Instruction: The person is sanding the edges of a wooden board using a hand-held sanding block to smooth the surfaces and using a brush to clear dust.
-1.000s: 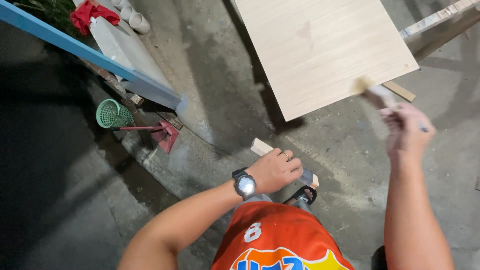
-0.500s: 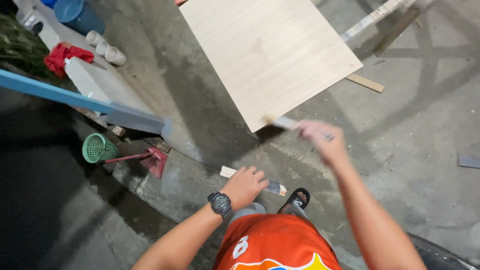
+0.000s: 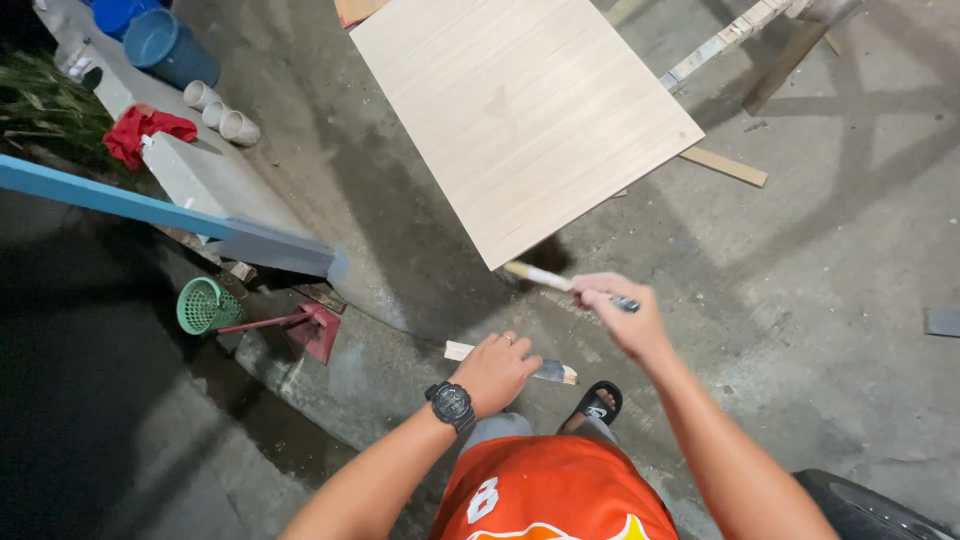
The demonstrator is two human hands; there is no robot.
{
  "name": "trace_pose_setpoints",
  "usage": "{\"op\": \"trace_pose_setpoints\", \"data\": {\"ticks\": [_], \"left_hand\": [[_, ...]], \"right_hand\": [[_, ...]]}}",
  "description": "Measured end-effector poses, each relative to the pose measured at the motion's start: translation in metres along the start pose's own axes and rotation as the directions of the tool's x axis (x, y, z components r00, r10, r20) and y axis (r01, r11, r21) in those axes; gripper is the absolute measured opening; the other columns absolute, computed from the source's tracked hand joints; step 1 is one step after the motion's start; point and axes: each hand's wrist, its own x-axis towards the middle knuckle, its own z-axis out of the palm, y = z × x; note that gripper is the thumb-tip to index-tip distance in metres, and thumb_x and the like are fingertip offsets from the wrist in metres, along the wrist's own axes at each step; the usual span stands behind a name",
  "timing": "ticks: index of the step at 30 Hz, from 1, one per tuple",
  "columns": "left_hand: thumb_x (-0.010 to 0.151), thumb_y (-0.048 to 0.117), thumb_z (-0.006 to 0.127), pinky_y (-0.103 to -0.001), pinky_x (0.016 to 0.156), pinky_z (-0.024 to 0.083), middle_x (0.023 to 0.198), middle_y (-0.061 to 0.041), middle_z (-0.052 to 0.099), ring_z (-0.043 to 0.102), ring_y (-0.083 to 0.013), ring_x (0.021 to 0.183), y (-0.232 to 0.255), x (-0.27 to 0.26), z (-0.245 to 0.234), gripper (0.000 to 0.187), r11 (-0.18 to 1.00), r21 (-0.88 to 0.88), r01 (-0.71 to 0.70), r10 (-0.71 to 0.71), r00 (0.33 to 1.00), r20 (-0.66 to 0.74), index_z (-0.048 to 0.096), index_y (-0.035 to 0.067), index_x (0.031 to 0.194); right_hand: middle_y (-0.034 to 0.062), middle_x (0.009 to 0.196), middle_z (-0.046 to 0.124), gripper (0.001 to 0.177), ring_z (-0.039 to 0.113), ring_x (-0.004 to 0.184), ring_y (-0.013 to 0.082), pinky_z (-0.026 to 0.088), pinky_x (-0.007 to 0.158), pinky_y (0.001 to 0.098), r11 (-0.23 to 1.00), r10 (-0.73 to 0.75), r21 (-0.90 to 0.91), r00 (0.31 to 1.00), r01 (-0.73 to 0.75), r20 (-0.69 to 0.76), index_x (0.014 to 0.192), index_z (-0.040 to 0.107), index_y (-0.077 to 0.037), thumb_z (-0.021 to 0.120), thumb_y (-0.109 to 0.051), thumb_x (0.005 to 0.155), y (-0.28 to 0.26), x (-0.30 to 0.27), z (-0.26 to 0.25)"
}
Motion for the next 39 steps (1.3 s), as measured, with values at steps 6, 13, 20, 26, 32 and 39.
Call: {"op": "trace_pose_setpoints", "data": {"ticks": [6,13,20,26,32,39], "left_hand": [[0.092,0.025,0.076,-0.041,0.077,0.054,0.096,-0.002,0.057,0.064,-0.0266,0.091,0.011,0.006,-0.010,0.014,1.000,0.018,0.016,-0.016,1.000,0.003,0.067,0.022,0.103],[0.093,0.025,0.074,-0.042,0.071,0.056,0.098,-0.003,0.059,0.068,-0.0272,0.087,0.013,0.000,-0.003,0.013,0.998,0.015,0.057,-0.058,0.998,0.038,0.070,0.023,0.106],[0.090,0.028,0.077,-0.041,0.074,0.059,0.099,-0.001,0.060,0.070,-0.0259,0.092,0.005,-0.011,0.010,0.023,0.994,0.030,0.103,-0.105,0.993,0.054,0.072,0.026,0.113],[0.092,0.017,0.069,-0.049,0.060,0.056,0.098,-0.009,0.058,0.064,-0.0338,0.077,-0.006,-0.022,-0.004,0.013,0.979,-0.023,0.201,-0.199,0.979,0.053,0.069,0.019,0.105],[0.094,0.027,0.075,-0.045,0.079,0.062,0.106,-0.007,0.062,0.073,-0.0320,0.098,-0.040,-0.013,0.004,0.028,0.943,-0.054,0.327,-0.313,0.932,0.185,0.074,0.022,0.121],[0.096,0.040,0.074,-0.047,0.095,0.063,0.114,-0.013,0.074,0.077,-0.0386,0.112,-0.065,-0.005,0.012,0.046,0.579,-0.522,0.627,-0.545,0.773,0.324,0.074,0.019,0.137]], "right_hand": [[0.0117,0.087,0.079,0.008,0.073,0.071,0.0117,0.062,0.071,0.0263,0.996,-0.040,0.048,0.838,0.079,-0.544,0.108,0.082,-0.011,0.078,-0.015,0.102,0.037,0.105,-0.124],[0.0094,0.107,0.081,0.013,0.075,0.115,0.0327,0.053,0.108,0.0458,0.971,-0.207,-0.134,0.978,0.200,-0.036,0.099,0.084,-0.016,0.074,-0.025,0.098,0.016,-0.011,0.036],[0.0114,0.092,0.082,0.013,0.078,0.090,0.0217,0.059,0.092,0.0408,0.988,-0.094,-0.117,0.994,0.101,0.063,0.096,0.086,-0.013,0.073,-0.011,0.097,-0.013,0.042,-0.009],[0.0083,0.095,0.076,0.013,0.080,0.081,0.0141,0.066,0.074,0.0288,0.905,-0.393,-0.401,0.643,0.142,-0.657,0.100,0.070,-0.007,0.069,-0.013,0.112,0.032,0.082,-0.069],[0.0127,0.109,0.076,0.010,0.073,0.115,0.0344,0.054,0.108,0.0465,0.888,-0.207,-0.419,0.978,0.192,0.009,0.106,0.082,-0.012,0.086,-0.009,0.097,0.012,-0.009,0.023],[0.0251,0.106,0.074,0.019,0.077,0.087,0.0254,0.069,0.086,0.0400,0.987,0.128,0.117,0.979,-0.110,-0.158,0.118,0.073,0.005,0.079,-0.003,0.101,-0.001,-0.012,-0.024]]}}
